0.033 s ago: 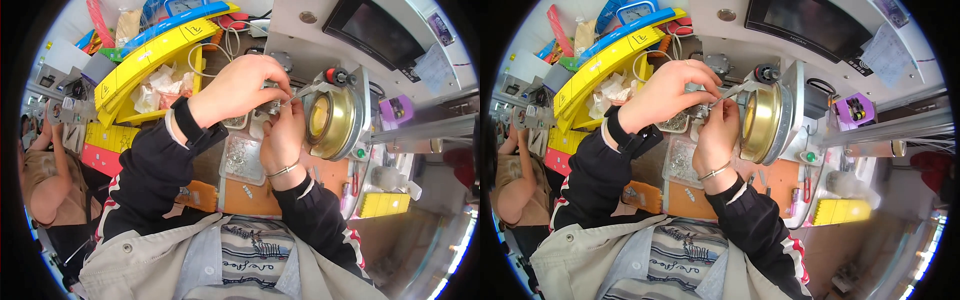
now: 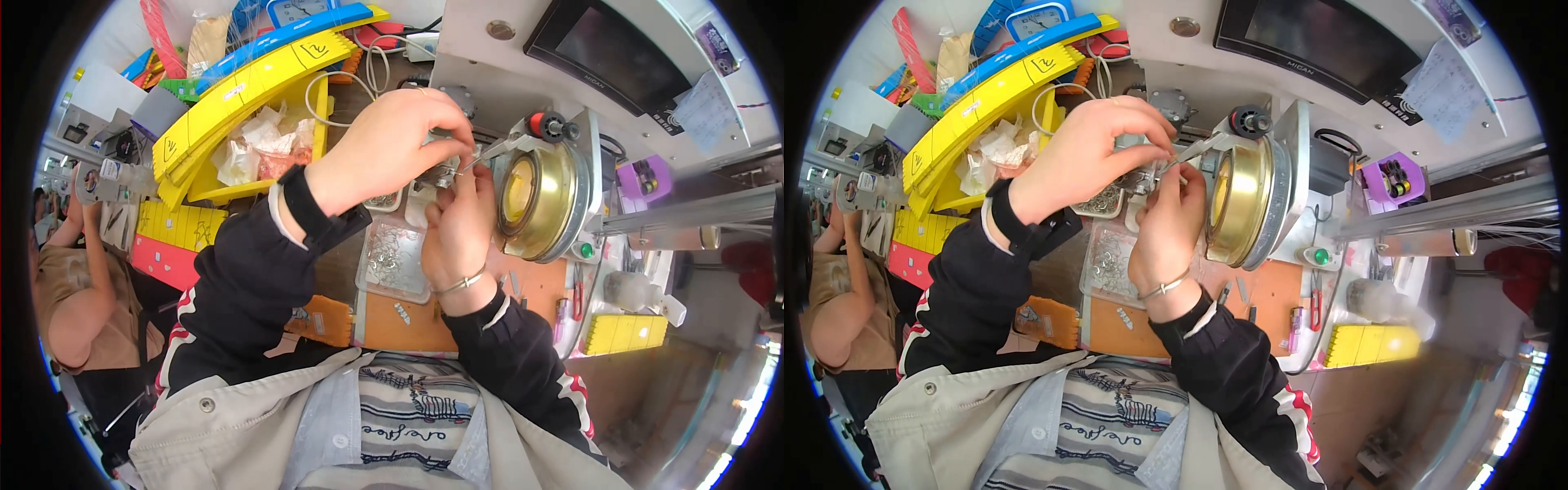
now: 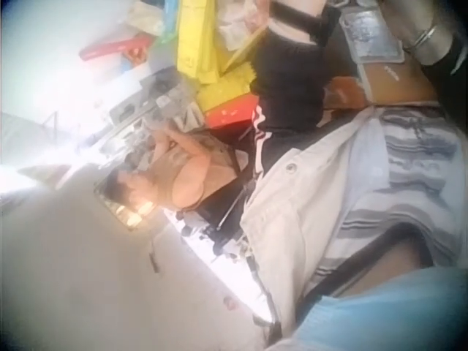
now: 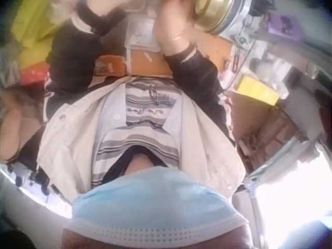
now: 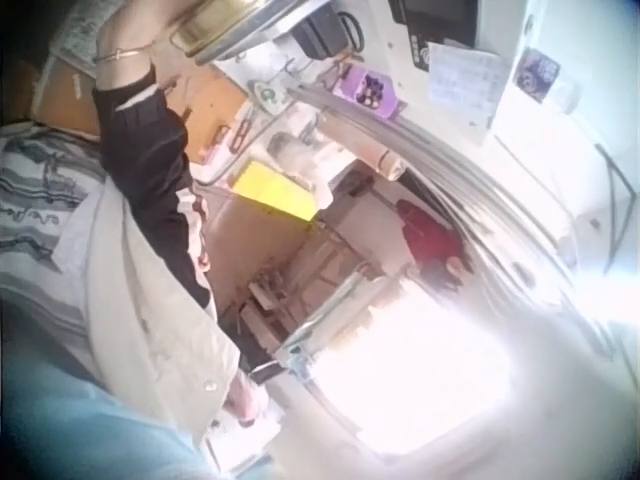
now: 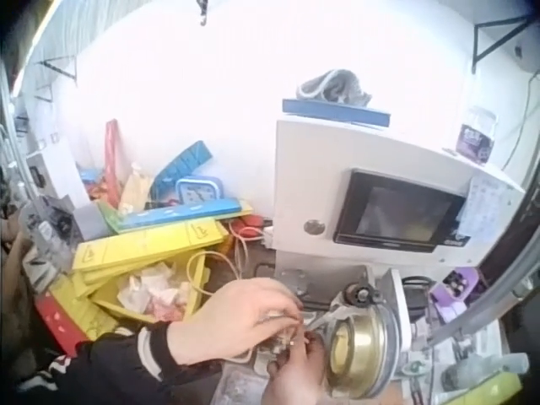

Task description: Assemble small electronic or mechanical parts using a specialized press or mounting machine at a workbench.

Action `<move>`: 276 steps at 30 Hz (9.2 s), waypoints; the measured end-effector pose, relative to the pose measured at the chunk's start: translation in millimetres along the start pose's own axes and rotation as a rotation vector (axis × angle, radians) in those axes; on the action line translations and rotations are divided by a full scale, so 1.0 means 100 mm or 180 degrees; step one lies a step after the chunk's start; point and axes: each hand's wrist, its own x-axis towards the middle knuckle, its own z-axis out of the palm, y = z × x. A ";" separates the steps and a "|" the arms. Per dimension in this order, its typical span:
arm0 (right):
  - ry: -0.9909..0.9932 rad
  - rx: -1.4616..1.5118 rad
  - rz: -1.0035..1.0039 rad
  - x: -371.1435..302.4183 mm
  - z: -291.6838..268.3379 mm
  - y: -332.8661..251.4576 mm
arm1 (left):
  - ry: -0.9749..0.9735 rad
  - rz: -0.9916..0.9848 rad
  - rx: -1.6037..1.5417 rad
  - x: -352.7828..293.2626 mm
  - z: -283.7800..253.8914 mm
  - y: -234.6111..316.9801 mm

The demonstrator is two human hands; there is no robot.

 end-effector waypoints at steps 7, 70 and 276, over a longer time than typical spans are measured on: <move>-0.0724 0.0755 0.0522 -0.43 -0.29 -0.12 | 0.1278 0.1260 0.0214 -0.41 0.01 0.38; -0.1111 -0.4273 -0.3955 -0.78 -1.15 -0.42 | 0.1268 0.0969 0.0570 -0.76 0.51 0.15; -0.0453 -0.4061 -0.2574 -0.90 -2.06 -0.03 | 0.0775 0.0506 0.0893 -0.78 0.56 0.18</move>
